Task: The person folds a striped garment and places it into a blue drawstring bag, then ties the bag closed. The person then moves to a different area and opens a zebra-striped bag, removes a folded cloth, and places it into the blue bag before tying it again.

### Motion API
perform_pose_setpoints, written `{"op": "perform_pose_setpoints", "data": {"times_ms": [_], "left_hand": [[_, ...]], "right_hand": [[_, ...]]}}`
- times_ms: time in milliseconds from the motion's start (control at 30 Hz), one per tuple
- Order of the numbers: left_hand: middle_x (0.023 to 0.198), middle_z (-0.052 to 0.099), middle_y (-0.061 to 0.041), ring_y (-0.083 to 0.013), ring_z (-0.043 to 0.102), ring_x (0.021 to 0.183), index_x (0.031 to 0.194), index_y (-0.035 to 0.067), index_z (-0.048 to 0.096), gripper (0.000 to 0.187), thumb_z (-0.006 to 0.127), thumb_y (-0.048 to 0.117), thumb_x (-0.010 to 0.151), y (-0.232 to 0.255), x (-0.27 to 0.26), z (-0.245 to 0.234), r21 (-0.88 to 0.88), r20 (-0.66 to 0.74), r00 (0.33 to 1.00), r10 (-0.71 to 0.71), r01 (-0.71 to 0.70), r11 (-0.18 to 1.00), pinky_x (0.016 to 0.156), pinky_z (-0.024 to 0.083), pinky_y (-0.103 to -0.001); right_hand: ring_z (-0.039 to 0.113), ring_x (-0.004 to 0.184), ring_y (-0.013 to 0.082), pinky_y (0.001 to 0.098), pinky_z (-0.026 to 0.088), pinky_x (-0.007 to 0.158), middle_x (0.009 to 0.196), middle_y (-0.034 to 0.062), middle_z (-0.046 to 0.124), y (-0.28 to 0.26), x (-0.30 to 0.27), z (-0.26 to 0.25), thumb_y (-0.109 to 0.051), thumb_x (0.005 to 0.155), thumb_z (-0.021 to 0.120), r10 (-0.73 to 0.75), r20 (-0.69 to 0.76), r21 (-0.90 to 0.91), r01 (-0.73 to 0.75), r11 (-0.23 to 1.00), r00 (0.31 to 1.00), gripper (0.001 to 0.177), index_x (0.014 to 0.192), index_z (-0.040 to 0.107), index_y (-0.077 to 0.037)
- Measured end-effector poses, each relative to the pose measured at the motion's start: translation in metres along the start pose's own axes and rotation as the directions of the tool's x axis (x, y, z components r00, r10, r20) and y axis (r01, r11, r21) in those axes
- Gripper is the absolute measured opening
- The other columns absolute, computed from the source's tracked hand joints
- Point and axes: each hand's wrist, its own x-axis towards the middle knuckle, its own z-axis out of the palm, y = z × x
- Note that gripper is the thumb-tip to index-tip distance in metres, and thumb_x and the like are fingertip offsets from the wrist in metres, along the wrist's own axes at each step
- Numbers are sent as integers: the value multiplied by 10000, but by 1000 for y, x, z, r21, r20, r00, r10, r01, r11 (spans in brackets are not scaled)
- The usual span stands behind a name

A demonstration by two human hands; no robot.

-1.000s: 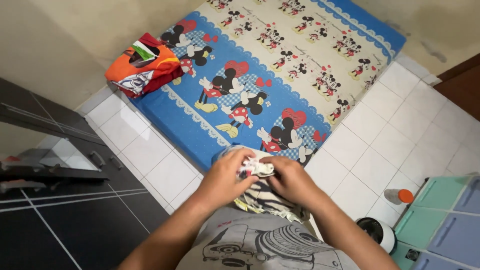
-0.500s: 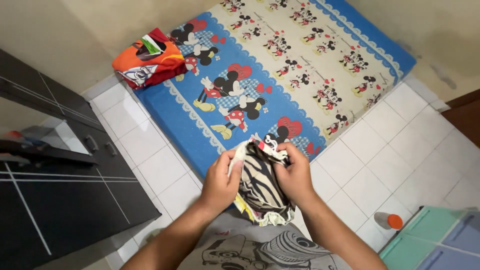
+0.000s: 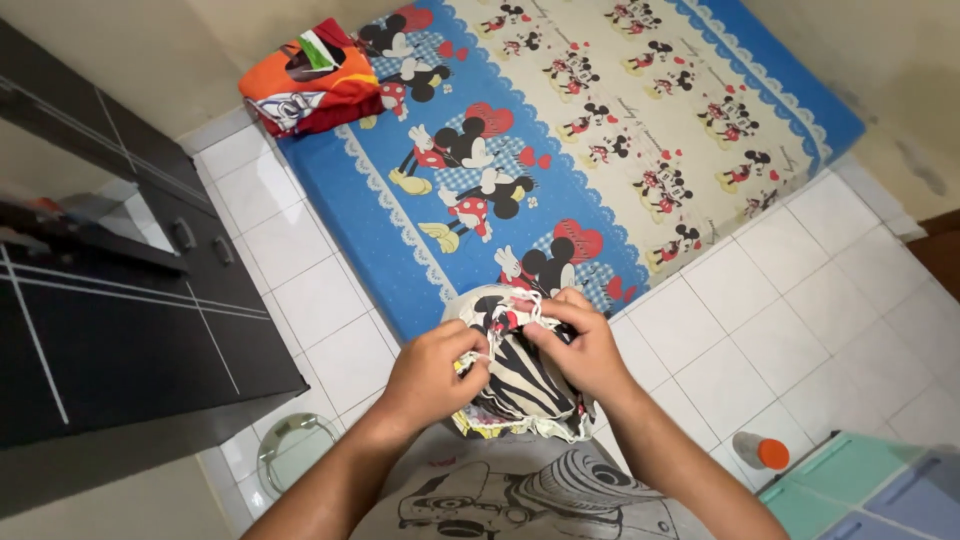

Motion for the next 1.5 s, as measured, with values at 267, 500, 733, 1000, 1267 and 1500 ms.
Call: {"op": "perform_pose_setpoints", "data": {"times_ms": [267,500,733,1000,1267,1500], "left_hand": [[915,643,-38,-335,690,870,824,201,673,118,739,282,771,1,-18,6,56,-48,998,-46,48,997,733,568,-431],[1301,632,-240,-479,561,1271,1275,2,606,339,503,135,981,31,7,-14,-335,-30,960,278,-271,902,1058,415,-604],[1085,754,-127,-403,694,1055,943,40,695,164,579,126,1021,15,25,-20,-449,-38,922,385,-360,818,925,511,-492],[950,782,-60,-309,745,865,965,94,768,173,603,109,1010,39,33,-64,-504,-57,924,378,-353,788,790,588,-369],[869,766,-115,-337,733,773,996,20,760,187,587,87,1010,56,41,-98,-513,-185,901,393,-430,743,719,593,-402],[801,742,-113,-286,695,702,1022,19,759,221,575,140,1012,33,47,-91,-536,-228,938,262,-346,770,682,570,-392]], "right_hand": [[613,859,236,364,478,829,940,85,694,-32,-8,7,-101,902,771,-190,1,42,190,981,982,96,971,836,-87],[612,867,256,384,420,845,866,-2,772,-83,12,-3,-171,906,765,-392,132,-127,407,904,911,66,922,825,-150],[580,812,267,380,478,812,833,30,762,-120,22,14,-143,889,769,-407,101,-82,416,906,908,64,898,827,-117],[566,1223,254,444,464,1034,1365,233,611,-94,13,46,-165,857,791,-175,105,418,117,901,979,750,1482,459,86],[651,762,170,380,550,713,820,106,761,-15,4,66,-88,907,742,-71,98,177,53,983,993,94,944,750,-1],[695,676,268,426,557,678,746,145,759,-67,23,72,-22,920,698,-209,99,148,193,970,973,102,878,787,4]]}}
